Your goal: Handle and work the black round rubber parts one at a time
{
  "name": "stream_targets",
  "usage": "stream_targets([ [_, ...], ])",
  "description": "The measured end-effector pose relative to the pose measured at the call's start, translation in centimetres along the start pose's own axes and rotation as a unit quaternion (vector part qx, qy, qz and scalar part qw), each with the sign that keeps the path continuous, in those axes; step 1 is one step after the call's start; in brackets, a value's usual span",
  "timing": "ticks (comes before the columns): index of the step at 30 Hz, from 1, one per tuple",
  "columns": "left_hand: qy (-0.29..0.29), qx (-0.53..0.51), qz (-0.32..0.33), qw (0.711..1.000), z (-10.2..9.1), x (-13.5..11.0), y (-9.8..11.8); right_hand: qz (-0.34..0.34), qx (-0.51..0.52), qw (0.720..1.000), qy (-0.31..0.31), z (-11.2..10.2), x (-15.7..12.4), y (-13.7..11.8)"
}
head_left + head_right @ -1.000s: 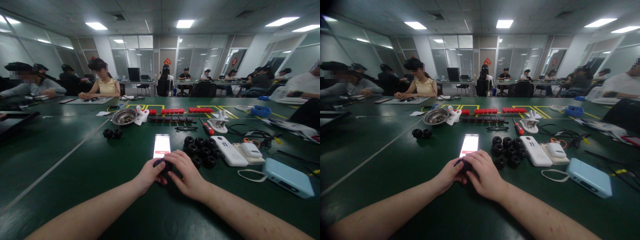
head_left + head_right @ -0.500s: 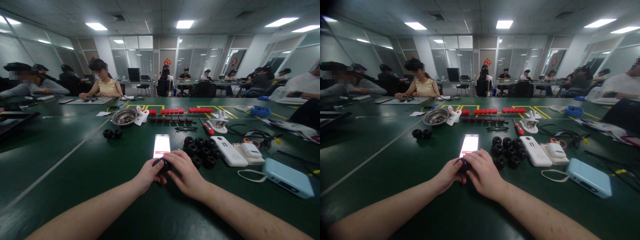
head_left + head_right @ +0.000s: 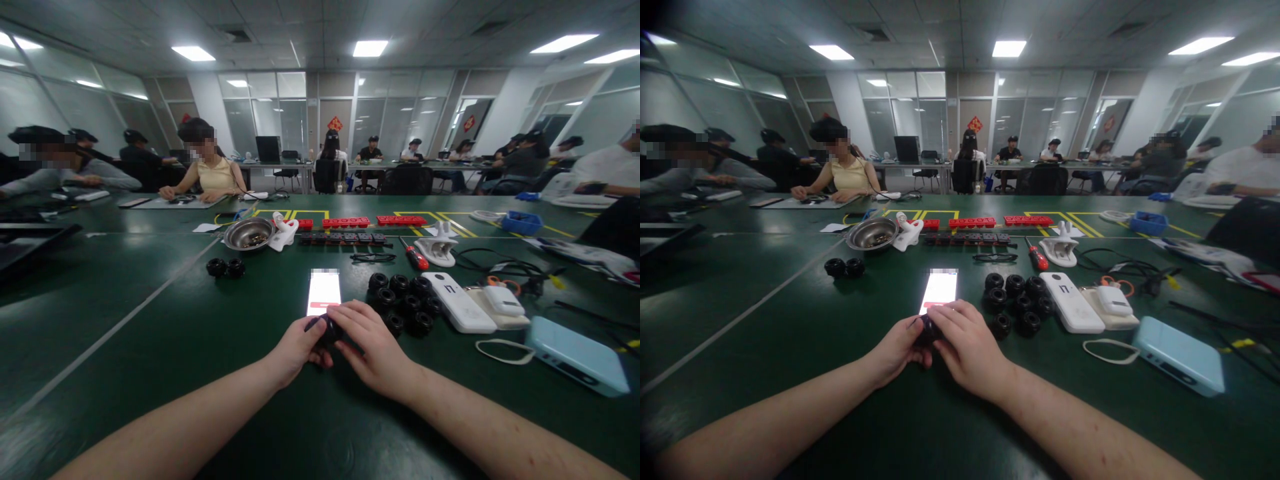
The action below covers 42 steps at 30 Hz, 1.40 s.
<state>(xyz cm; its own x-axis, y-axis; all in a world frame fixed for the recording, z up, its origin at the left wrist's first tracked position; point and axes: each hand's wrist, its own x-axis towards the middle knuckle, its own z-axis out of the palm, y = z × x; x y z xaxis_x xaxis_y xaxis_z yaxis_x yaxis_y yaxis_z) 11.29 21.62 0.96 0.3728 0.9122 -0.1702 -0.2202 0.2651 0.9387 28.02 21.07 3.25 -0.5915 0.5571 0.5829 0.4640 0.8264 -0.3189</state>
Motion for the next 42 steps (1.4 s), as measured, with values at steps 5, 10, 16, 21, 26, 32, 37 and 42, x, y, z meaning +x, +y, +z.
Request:
stream_targets([
  [5, 0.008, 0.007, 0.007, 1.0, 0.04, -0.07, -0.26, 0.058, -0.034, 0.998, 0.018, 0.05, -0.17, -0.2],
  [10, 0.004, 0.02, -0.003, 1.0, 0.05, -0.11, -0.15, 0.068, -0.025, 0.997, 0.011, -0.11, 0.15, -0.14],
  [16, 0.002, 0.005, 0.003, 1.0, 0.04, -0.03, -0.13, 0.014, -0.008, 1.0, -0.011, -0.16, -0.03, -0.24],
  [21, 0.011, 0.011, 0.001, 1.0, 0.21, -0.33, 0.06, 0.071, -0.035, 0.997, 0.023, 0.05, -0.23, -0.31],
  [26, -0.004, 0.017, 0.013, 1.0, -0.02, -0.15, -0.22, 0.018, -0.023, 0.999, 0.018, 0.0, -0.02, -0.1],
  [32, 0.001, 0.009, 0.017, 1.0, 0.04, -0.01, -0.4, 0.01, -0.012, 1.0, 0.02, -0.07, -0.08, -0.47],
  [37, 0.012, 0.034, 0.007, 0.999, 0.24, -0.28, -0.22, 0.075, -0.02, 0.996, 0.041, 0.16, -0.21, -0.25],
  [42, -0.001, 0.019, 0.026, 0.999, 0.1, -0.2, -0.27, 0.025, 0.0, 1.0, 0.006, 0.03, -0.03, -0.14],
])
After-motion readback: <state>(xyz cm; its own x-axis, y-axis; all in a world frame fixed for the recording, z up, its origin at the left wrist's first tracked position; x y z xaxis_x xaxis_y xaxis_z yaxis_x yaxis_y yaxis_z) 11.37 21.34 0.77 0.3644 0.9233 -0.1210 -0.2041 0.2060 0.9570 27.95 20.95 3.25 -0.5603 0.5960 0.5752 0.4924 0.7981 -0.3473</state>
